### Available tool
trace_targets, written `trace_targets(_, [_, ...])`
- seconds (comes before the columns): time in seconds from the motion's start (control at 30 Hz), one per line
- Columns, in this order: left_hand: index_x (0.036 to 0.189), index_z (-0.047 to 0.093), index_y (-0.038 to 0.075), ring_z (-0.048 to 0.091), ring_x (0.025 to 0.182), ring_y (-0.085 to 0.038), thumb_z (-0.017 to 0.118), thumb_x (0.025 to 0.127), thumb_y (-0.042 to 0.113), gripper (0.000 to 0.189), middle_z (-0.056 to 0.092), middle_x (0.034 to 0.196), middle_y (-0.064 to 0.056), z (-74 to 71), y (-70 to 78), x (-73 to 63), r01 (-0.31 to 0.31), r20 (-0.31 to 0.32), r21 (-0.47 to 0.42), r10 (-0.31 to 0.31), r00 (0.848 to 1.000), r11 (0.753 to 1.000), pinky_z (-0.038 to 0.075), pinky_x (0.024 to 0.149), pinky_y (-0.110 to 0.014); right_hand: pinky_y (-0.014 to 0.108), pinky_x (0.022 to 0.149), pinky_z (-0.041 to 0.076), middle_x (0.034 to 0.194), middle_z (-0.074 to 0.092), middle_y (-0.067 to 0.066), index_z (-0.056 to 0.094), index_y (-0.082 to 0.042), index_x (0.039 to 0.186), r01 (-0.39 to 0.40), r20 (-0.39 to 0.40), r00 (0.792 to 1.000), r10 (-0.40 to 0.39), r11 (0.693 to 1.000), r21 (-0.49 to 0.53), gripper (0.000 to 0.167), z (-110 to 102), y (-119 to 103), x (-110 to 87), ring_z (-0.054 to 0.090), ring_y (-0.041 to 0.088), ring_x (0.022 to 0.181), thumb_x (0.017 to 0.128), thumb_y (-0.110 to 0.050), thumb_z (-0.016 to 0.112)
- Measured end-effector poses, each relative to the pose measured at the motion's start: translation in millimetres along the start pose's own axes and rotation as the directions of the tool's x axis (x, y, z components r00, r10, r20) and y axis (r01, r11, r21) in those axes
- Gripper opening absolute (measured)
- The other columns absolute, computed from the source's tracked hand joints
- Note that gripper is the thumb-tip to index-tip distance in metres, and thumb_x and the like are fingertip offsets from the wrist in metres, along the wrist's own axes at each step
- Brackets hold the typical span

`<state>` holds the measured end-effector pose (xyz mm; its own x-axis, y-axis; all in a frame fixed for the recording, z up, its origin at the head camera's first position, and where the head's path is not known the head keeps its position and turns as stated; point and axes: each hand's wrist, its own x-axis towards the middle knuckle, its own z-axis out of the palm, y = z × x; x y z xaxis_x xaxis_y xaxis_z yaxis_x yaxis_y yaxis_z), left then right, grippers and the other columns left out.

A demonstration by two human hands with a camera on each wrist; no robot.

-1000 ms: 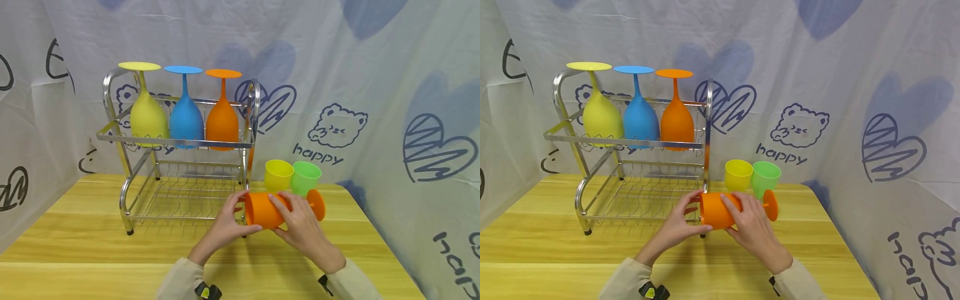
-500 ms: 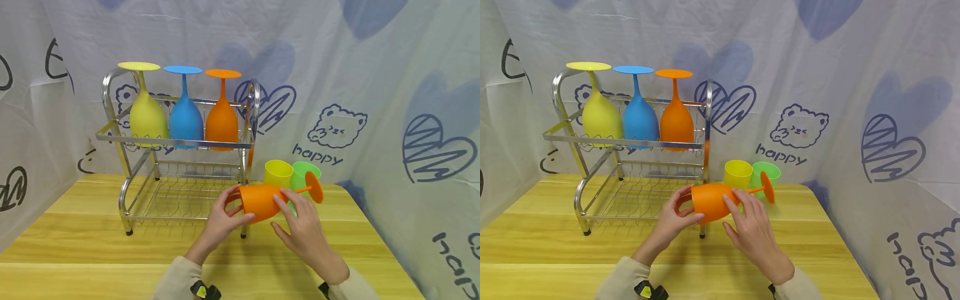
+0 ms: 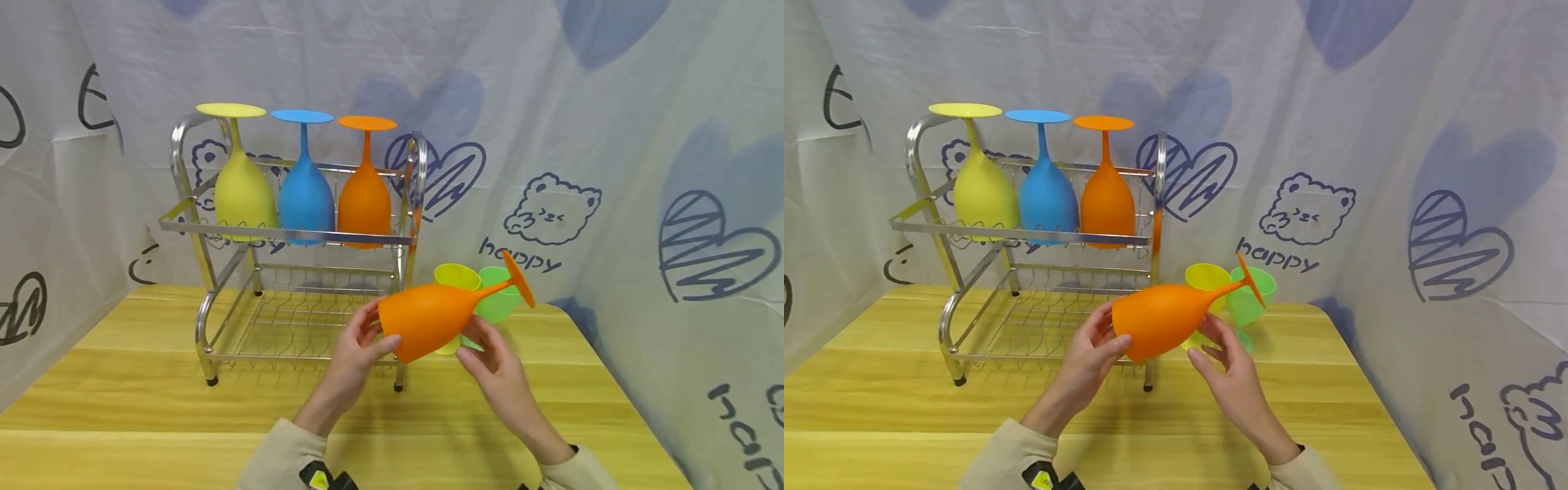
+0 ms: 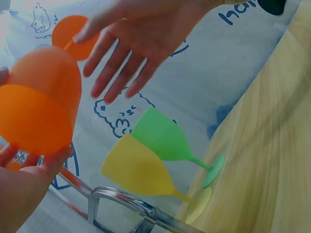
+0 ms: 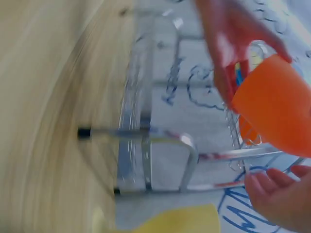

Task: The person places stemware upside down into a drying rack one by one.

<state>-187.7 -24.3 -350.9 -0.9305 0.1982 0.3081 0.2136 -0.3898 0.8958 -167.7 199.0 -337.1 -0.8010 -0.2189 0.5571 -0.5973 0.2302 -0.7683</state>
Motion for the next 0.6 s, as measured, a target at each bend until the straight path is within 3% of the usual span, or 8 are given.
trace_targets(0.1, [0.146, 0.032, 0.001, 0.044, 0.124, -0.029, 0.068, 0.081, 0.008, 0.074, 0.038, 0.141, -0.018, -0.1, 0.4, -1.3, 0.005, 0.049, -0.016, -0.004, 0.999, 1.0, 0.048, 0.096, -0.034, 0.026, 0.096, 0.047, 0.143, 0.041, 0.023, 0.03, 0.004, 0.146, -0.204, 0.063, 0.979, 0.195, 0.952, 0.23, 0.053, -1.3, -8.8, 1.1, 0.051, 0.014, 0.122, 0.098, -0.001, 0.051])
trace_targets(0.27, [0.146, 0.032, 0.003, 0.043, 0.125, -0.029, 0.068, 0.082, 0.011, 0.074, 0.039, 0.141, -0.017, -1.6, -3.1, -3.0, 0.031, 0.101, -0.007, -0.03, 0.994, 0.999, 0.047, 0.097, -0.035, 0.028, 0.099, 0.045, 0.149, 0.035, 0.018, 0.021, -0.003, 0.15, -0.367, 0.108, 0.93, 0.351, 0.875, 0.315, 0.068, 1.4, -16.2, 3.1, 0.041, 0.029, 0.131, 0.094, -0.004, 0.06])
trace_targets(0.4, [0.146, 0.032, 0.005, 0.042, 0.127, -0.03, 0.069, 0.083, 0.013, 0.073, 0.039, 0.142, -0.015, -1.3, -5.9, -4.0, 0.036, 0.113, 0.001, -0.036, 0.993, 0.999, 0.045, 0.1, -0.037, 0.029, 0.099, 0.044, 0.15, 0.034, 0.016, 0.019, -0.005, 0.15, -0.417, 0.096, 0.907, 0.411, 0.839, 0.351, 0.075, 5.9, -16.2, 3.7, 0.038, 0.031, 0.134, 0.091, -0.001, 0.065])
trace_targets(0.6, [0.147, 0.03, 0.002, 0.043, 0.126, -0.03, 0.068, 0.085, 0.014, 0.074, 0.038, 0.141, -0.019, -2.6, -7.3, -3.6, 0.037, 0.133, 0.006, -0.037, 0.99, 0.999, 0.046, 0.099, -0.037, 0.029, 0.097, 0.047, 0.145, 0.04, 0.016, 0.024, -0.004, 0.147, -0.39, 0.045, 0.913, 0.405, 0.838, 0.381, 0.072, 10.0, -14.3, 3.0, 0.047, 0.025, 0.126, 0.089, 0.001, 0.066])
